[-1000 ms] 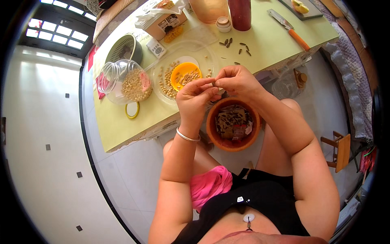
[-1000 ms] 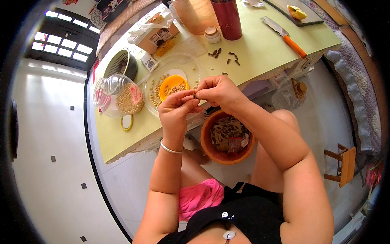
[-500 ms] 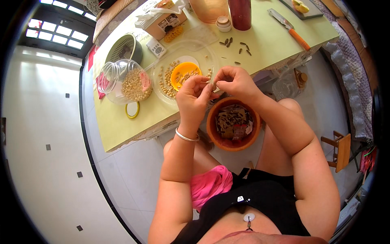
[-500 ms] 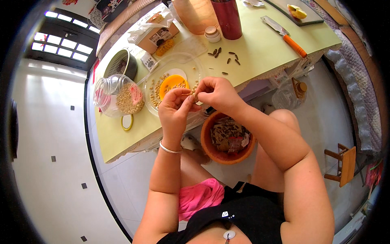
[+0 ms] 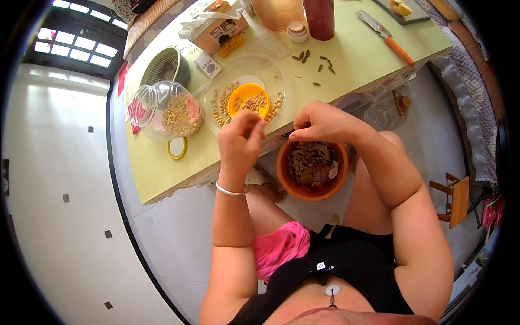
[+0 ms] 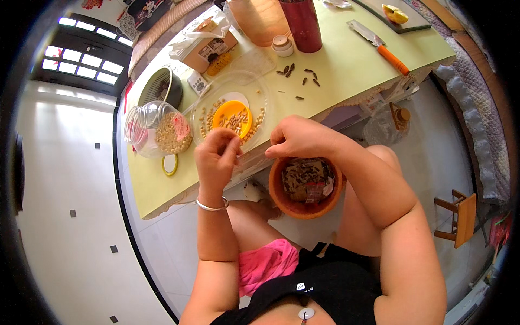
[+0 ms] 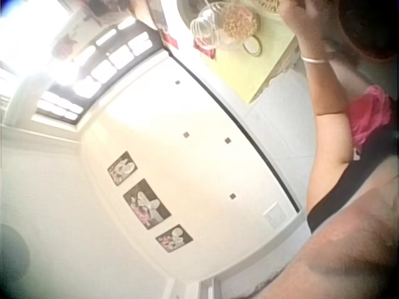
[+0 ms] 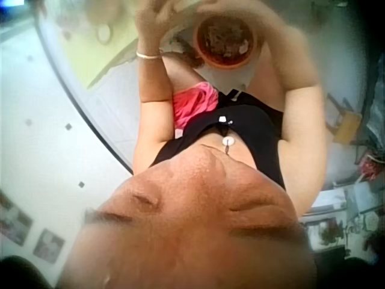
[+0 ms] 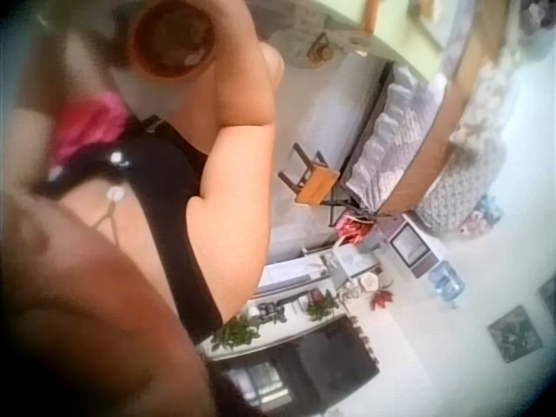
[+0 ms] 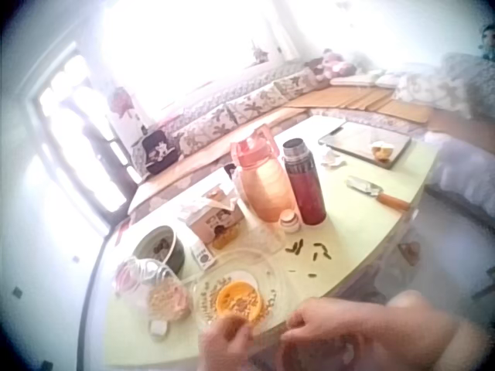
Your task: The person sits on the floor and peels small seeds by hand, separating the kernels into a yellow bowl and discarding the husks into a brown bowl. The person handles the seeds one by one, using both hands to crack the shells and extract the contents.
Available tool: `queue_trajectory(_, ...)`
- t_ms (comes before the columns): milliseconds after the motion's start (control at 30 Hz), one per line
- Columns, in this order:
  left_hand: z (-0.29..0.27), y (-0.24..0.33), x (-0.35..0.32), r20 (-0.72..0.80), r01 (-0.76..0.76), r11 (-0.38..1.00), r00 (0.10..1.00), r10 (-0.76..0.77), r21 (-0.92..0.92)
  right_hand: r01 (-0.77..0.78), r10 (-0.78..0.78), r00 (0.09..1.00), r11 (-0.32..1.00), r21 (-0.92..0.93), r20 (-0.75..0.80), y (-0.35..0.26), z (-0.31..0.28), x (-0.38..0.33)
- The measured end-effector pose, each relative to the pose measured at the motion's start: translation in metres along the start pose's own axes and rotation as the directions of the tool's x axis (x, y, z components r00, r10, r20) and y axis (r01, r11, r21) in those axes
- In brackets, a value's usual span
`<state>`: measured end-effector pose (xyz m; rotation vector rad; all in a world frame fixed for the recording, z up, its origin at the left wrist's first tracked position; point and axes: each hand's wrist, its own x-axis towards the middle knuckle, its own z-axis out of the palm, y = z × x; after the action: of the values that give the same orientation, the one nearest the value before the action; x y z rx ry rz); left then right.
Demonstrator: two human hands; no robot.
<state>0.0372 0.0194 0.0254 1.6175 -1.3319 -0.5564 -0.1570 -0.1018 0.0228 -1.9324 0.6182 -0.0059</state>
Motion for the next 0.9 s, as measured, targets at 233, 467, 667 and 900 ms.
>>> queue_trajectory(233,-0.001,-0.019,0.021,-0.327,-0.104,0.950,0.923,0.203,0.295,0.039,-0.135,0.684,0.988,-0.149,-0.717,0.035,-0.028,0.023)
queue_trajectory(467,0.013,-0.022,0.019,-0.267,-0.154,0.965,0.941,0.209,0.212,-0.172,-0.360,0.559,0.831,-0.530,-0.747,0.087,-0.029,0.077)
queue_trajectory(667,0.019,-0.018,0.020,-0.215,-0.148,0.974,0.959,0.184,0.172,-0.122,-0.437,0.656,0.743,-0.658,-0.615,0.085,-0.032,0.084)
queue_trajectory(900,0.016,-0.016,0.016,-0.227,-0.167,0.971,0.953,0.203,0.171,-0.111,-0.406,0.633,0.795,-0.596,-0.659,0.070,-0.031,0.071)
